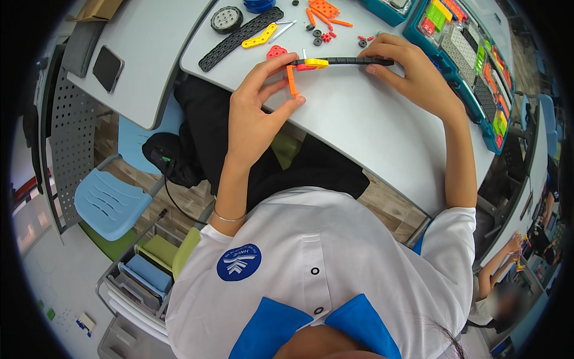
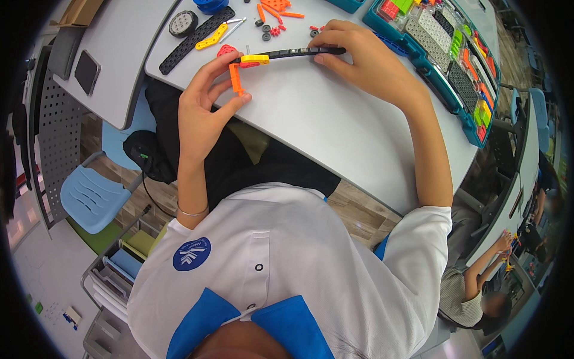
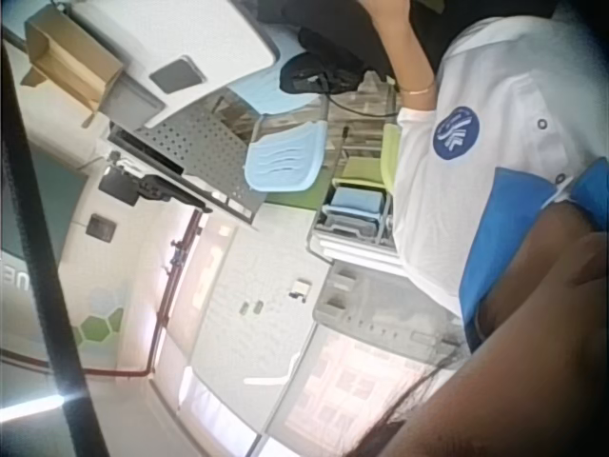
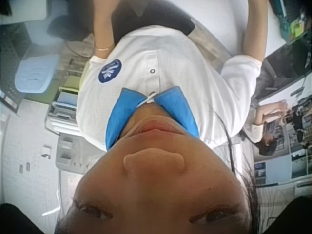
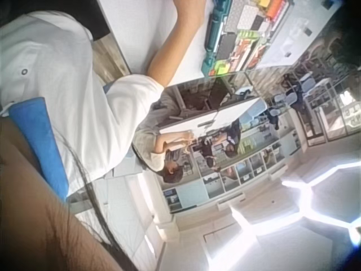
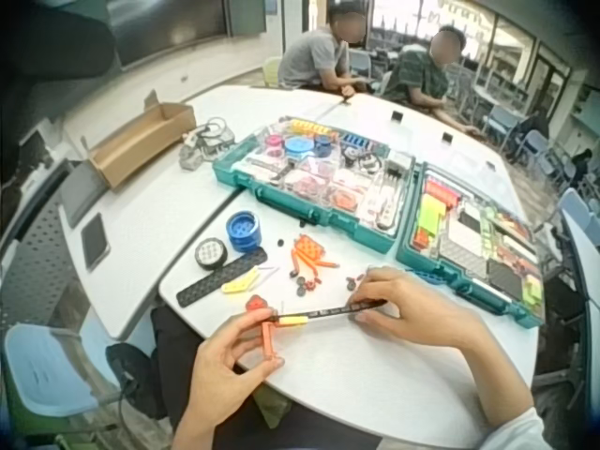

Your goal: The person assembles colorful plastic building blocks on a white table. They connect various pieces including a black chain, red and yellow connectors, and a grey circular component, using a screwdriver to secure parts.

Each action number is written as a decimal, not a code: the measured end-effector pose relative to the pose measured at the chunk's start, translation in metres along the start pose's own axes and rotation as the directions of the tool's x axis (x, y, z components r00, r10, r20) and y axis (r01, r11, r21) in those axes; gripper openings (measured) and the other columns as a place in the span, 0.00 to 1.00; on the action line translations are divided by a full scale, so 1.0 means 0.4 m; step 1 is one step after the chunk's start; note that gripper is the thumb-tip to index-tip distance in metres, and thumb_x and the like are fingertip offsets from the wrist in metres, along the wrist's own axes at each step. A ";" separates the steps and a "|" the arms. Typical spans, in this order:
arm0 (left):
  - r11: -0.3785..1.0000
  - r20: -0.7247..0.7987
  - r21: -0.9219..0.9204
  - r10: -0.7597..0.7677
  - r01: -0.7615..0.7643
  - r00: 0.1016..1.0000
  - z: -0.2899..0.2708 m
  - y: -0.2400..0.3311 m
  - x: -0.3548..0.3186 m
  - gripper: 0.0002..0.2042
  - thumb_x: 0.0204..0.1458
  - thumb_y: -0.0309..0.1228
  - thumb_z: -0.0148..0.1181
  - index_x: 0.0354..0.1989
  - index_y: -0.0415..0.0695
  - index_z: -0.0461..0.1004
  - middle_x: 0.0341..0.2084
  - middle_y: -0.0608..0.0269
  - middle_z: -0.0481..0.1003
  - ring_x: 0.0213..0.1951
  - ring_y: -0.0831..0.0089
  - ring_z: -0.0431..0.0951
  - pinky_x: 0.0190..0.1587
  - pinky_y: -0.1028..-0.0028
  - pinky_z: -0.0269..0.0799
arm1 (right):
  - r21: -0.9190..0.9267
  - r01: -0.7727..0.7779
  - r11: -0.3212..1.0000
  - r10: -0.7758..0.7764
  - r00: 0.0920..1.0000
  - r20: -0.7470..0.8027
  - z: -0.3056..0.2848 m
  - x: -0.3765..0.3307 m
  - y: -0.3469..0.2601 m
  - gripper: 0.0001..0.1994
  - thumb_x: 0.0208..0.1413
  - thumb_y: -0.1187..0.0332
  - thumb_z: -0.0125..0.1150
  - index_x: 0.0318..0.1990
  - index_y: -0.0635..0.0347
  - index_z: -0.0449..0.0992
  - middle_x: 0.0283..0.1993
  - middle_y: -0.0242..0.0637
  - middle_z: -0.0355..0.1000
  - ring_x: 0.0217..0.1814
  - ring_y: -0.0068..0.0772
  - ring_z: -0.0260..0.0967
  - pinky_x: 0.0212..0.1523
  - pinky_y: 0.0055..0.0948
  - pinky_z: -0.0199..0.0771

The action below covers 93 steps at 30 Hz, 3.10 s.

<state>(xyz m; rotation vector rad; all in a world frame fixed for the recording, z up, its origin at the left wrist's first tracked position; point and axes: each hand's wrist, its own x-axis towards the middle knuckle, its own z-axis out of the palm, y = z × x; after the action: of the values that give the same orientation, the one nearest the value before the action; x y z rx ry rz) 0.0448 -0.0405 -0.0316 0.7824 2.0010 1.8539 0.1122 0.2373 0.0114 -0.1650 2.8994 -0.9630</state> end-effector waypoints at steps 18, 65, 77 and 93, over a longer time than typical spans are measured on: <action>0.950 0.030 -0.256 -0.176 0.178 0.984 -0.041 0.015 0.001 0.22 0.52 0.20 0.69 0.56 0.30 0.72 0.48 0.52 0.77 0.49 0.73 0.78 0.50 0.75 0.78 | -0.195 0.017 0.981 -0.089 0.927 -0.364 0.002 0.019 0.042 0.09 0.63 0.67 0.61 0.46 0.60 0.81 0.43 0.34 0.77 0.45 0.30 0.71 0.52 0.30 0.68; 0.994 -0.057 0.029 -0.101 0.102 0.993 -0.012 0.002 -0.009 0.16 0.48 0.19 0.72 0.46 0.33 0.78 0.39 0.57 0.82 0.39 0.75 0.83 0.41 0.78 0.80 | 0.001 -0.171 0.985 0.168 0.970 -0.176 -0.013 -0.035 -0.019 0.08 0.60 0.72 0.62 0.42 0.68 0.81 0.33 0.37 0.79 0.31 0.21 0.75 0.36 0.21 0.76; 0.998 -0.067 0.042 -0.051 0.054 0.996 -0.012 -0.001 -0.011 0.16 0.47 0.20 0.73 0.45 0.35 0.79 0.37 0.57 0.83 0.37 0.74 0.85 0.42 0.77 0.81 | -0.130 -0.185 0.974 0.145 0.953 -0.265 -0.003 -0.034 -0.056 0.07 0.57 0.75 0.63 0.42 0.65 0.82 0.35 0.40 0.80 0.31 0.29 0.76 0.37 0.26 0.77; 0.992 -0.024 0.091 0.088 -0.086 0.996 -0.002 -0.007 -0.024 0.18 0.47 0.15 0.71 0.47 0.32 0.77 0.43 0.52 0.83 0.41 0.72 0.84 0.46 0.75 0.80 | -0.209 -0.233 0.950 0.154 0.929 -0.337 0.041 -0.029 -0.090 0.02 0.58 0.78 0.58 0.36 0.67 0.75 0.35 0.47 0.74 0.36 0.52 0.74 0.39 0.41 0.73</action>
<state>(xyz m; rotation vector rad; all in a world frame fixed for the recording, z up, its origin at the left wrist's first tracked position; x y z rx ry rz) 0.0515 -0.0467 -0.0355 0.8863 2.1122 1.8424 0.1284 0.2003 0.0202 0.2889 3.2401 -0.6463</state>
